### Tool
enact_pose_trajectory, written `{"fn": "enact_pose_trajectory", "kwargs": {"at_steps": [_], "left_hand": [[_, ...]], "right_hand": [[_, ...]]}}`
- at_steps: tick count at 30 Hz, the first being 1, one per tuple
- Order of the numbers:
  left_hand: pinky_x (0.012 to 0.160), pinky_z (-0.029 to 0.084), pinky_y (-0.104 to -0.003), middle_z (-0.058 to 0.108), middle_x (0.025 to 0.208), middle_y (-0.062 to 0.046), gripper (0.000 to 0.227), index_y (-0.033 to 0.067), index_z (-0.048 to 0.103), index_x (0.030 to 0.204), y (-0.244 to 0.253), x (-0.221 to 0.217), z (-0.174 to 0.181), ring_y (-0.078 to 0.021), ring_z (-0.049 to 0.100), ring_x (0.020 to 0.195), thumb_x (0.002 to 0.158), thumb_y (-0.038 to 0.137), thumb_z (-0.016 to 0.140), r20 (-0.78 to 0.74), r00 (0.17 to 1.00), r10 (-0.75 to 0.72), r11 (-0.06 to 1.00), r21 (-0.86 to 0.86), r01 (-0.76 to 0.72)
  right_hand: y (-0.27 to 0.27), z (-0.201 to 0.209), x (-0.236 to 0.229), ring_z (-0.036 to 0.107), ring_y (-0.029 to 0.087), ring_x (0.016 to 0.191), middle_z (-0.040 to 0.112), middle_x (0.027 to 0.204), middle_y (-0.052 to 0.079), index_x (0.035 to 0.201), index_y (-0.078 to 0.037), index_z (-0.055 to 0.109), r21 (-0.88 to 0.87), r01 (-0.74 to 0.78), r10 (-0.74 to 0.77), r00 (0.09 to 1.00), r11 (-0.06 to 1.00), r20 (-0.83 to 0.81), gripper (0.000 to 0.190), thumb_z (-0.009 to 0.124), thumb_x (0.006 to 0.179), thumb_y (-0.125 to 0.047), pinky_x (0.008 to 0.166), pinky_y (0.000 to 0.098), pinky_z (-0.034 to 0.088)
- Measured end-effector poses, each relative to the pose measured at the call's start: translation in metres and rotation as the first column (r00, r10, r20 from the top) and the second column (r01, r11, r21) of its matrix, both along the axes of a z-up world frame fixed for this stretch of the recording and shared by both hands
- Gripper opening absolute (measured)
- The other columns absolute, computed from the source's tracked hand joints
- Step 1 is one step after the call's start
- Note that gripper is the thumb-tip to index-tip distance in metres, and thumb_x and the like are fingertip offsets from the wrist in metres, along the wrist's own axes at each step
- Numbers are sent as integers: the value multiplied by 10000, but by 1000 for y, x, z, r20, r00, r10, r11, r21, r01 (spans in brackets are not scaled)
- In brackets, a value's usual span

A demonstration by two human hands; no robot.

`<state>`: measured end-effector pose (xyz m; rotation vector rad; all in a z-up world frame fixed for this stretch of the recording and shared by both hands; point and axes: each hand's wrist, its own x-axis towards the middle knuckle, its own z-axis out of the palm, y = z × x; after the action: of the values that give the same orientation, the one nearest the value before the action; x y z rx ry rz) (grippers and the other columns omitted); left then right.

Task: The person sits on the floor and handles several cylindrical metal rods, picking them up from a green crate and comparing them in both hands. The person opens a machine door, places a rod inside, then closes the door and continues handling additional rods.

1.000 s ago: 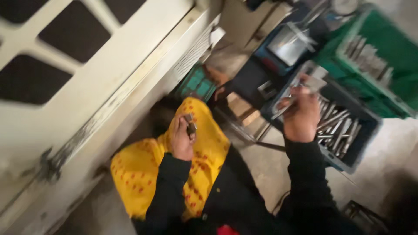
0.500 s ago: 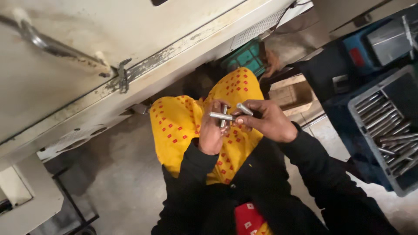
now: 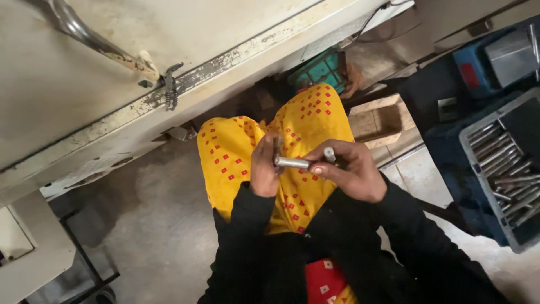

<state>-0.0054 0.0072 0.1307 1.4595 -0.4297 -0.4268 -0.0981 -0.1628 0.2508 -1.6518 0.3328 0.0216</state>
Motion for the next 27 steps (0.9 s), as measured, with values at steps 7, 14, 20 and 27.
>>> {"fn": "enact_pose_trajectory", "kwargs": {"at_steps": [7,14,20,27], "left_hand": [[499,302,-226,482,766,32,367,55,623,1099,-7,-8,20,-43,397,582,1123,378,451,-634,760,-140,943,-319,-93],[527,319,-219,522,808,36,366,71,619,1041,-9,-14,40,-40,430,626,1115,400,476,-563,822,-86,947,-303,-109],[595,368,-214,556,822,37,366,82,623,1030,-7,-10,27,-33,471,684,1115,412,490,-463,879,-114,953,-302,-36],[445,310,-220,481,696,47,312,81,654,1087,-10,1,-28,-47,392,505,1093,352,498,-682,731,29,962,-181,-207]], "right_hand": [[10,-14,14,715,159,796,724,910,72,994,-48,763,-492,44,46,984,870,169,213,848,806,-100,693,270,550],[9,-20,9,664,157,657,687,824,62,991,-48,778,-204,-25,10,997,979,-72,185,832,824,-109,585,313,499],[7,-36,9,677,118,744,691,889,73,1093,-4,691,-396,-109,169,978,912,121,280,809,859,-103,660,282,539],[27,-47,-6,529,175,695,532,784,63,1002,-12,586,-12,196,-196,979,981,-63,216,745,1001,-159,614,308,458]]}}
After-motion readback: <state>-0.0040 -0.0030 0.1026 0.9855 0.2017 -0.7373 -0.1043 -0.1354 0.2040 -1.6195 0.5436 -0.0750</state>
